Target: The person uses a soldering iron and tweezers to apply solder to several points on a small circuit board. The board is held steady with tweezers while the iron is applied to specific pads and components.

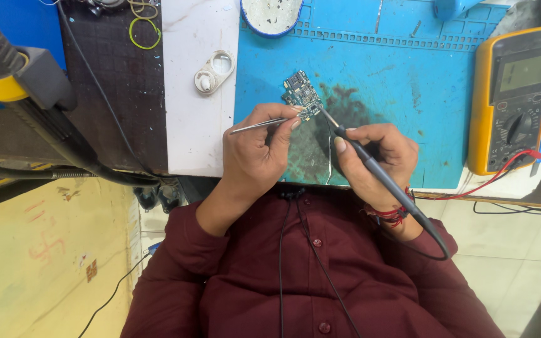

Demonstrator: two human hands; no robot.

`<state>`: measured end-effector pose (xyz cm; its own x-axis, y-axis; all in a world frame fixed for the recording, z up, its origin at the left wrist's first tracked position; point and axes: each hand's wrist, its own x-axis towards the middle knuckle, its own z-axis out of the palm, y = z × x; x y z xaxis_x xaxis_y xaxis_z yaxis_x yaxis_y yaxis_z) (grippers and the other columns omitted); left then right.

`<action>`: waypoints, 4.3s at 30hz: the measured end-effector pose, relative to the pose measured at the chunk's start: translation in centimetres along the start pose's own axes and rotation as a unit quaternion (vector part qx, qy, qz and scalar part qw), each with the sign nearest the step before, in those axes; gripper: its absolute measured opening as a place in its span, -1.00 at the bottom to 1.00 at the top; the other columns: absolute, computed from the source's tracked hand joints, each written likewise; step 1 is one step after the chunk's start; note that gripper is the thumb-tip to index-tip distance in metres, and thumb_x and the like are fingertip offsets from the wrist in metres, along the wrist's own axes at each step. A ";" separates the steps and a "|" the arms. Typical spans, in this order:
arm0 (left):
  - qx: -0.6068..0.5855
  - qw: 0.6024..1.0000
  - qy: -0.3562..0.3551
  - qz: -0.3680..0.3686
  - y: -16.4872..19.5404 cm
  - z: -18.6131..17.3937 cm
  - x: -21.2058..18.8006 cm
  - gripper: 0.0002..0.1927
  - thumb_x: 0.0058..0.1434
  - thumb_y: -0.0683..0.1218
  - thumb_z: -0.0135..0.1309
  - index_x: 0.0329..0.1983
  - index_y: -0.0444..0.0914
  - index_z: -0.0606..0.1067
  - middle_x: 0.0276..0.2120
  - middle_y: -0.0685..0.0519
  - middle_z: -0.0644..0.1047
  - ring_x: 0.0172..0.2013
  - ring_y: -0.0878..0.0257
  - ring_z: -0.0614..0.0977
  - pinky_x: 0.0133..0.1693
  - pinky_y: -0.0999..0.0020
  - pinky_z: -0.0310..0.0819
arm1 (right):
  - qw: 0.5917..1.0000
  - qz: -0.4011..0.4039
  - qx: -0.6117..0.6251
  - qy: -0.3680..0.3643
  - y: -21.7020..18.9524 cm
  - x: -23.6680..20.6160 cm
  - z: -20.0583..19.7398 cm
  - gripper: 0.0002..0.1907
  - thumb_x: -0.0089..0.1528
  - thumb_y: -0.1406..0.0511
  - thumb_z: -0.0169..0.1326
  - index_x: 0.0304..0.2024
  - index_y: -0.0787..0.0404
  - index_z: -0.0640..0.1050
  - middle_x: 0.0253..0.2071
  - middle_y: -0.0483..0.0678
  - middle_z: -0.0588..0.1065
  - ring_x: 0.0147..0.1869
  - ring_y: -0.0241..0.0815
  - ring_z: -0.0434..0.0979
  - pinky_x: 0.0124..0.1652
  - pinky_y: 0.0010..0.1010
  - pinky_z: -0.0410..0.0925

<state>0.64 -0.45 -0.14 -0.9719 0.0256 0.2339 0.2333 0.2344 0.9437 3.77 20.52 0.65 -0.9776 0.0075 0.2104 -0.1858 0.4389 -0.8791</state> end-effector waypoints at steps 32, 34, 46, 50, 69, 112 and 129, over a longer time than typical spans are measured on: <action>-0.011 1.000 -0.002 -0.019 -0.2 0.0 -0.1 -0.91 0.42 -0.20 0.16 -0.06 -0.27 0.51 -0.31 0.04 0.66 -0.43 0.36 0.66 -0.39 0.46 0.48 | 1.000 -0.004 -0.002 -0.011 -0.2 0.2 0.0 -0.85 0.28 0.49 0.26 -0.18 0.31 0.52 -0.41 -0.12 0.55 -0.44 -0.48 0.50 -0.41 -0.64 0.31; -0.007 1.000 -0.003 -0.022 -0.2 0.0 -0.1 -0.90 0.41 -0.20 0.17 -0.06 -0.27 0.51 -0.32 0.04 0.66 -0.43 0.36 0.66 -0.39 0.46 0.48 | 1.000 -0.008 -0.007 -0.012 -0.3 0.2 0.0 -0.85 0.28 0.49 0.26 -0.18 0.31 0.52 -0.40 -0.12 0.55 -0.44 -0.47 0.50 -0.41 -0.64 0.32; -0.012 1.000 -0.006 -0.020 0.0 0.0 -0.1 -0.89 0.41 -0.22 0.16 -0.04 -0.26 0.51 -0.26 0.02 0.67 -0.38 0.33 0.70 -0.36 0.45 0.53 | 1.000 -0.008 -0.006 -0.021 -0.8 0.4 -0.2 -0.86 0.28 0.50 0.26 -0.19 0.32 0.53 -0.42 -0.10 0.55 -0.44 -0.45 0.51 -0.43 -0.64 0.31; -0.006 1.000 -0.004 -0.012 0.1 0.0 -0.1 -0.89 0.42 -0.22 0.16 -0.04 -0.26 0.50 -0.25 0.02 0.67 -0.37 0.31 0.71 -0.34 0.44 0.54 | 1.000 -0.010 -0.006 -0.025 -1.1 0.5 -0.2 -0.88 0.28 0.50 0.25 -0.20 0.32 0.54 -0.43 -0.10 0.56 -0.40 -0.43 0.54 -0.44 -0.64 0.32; -0.005 1.000 -0.004 -0.011 -0.1 0.2 0.0 -0.90 0.42 -0.21 0.16 -0.05 -0.27 0.50 -0.22 0.02 0.67 -0.35 0.31 0.72 -0.32 0.44 0.55 | 1.000 -0.001 -0.027 -0.014 -0.9 0.7 0.0 -0.88 0.25 0.49 0.27 -0.22 0.32 0.56 -0.41 -0.09 0.57 -0.40 -0.42 0.55 -0.38 -0.59 0.33; -0.005 1.000 0.000 -0.017 -0.5 0.3 -0.1 -0.91 0.41 -0.22 0.16 -0.07 -0.27 0.51 -0.31 0.03 0.66 -0.44 0.36 0.66 -0.40 0.46 0.48 | 1.000 -0.003 -0.003 0.020 0.1 0.1 0.1 -0.81 0.30 0.48 0.31 -0.14 0.29 0.52 -0.37 -0.13 0.53 -0.41 -0.46 0.46 -0.39 -0.64 0.29; -0.014 1.000 0.004 -0.005 -0.1 0.2 0.0 -0.90 0.42 -0.22 0.16 -0.04 -0.27 0.50 -0.21 0.00 0.67 -0.33 0.32 0.72 -0.30 0.45 0.56 | 0.989 -0.079 -0.125 0.024 -0.1 0.1 -0.4 -0.82 0.33 0.33 0.33 -0.12 0.29 0.60 -0.38 -0.07 0.54 -0.45 -0.28 0.51 -0.37 -0.51 0.31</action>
<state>0.65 -0.25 -0.33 -0.9738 0.0148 0.2269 0.2250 0.2076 0.9520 3.72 20.84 0.92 -0.9313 -0.0398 0.3621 -0.3006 0.6456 -0.7021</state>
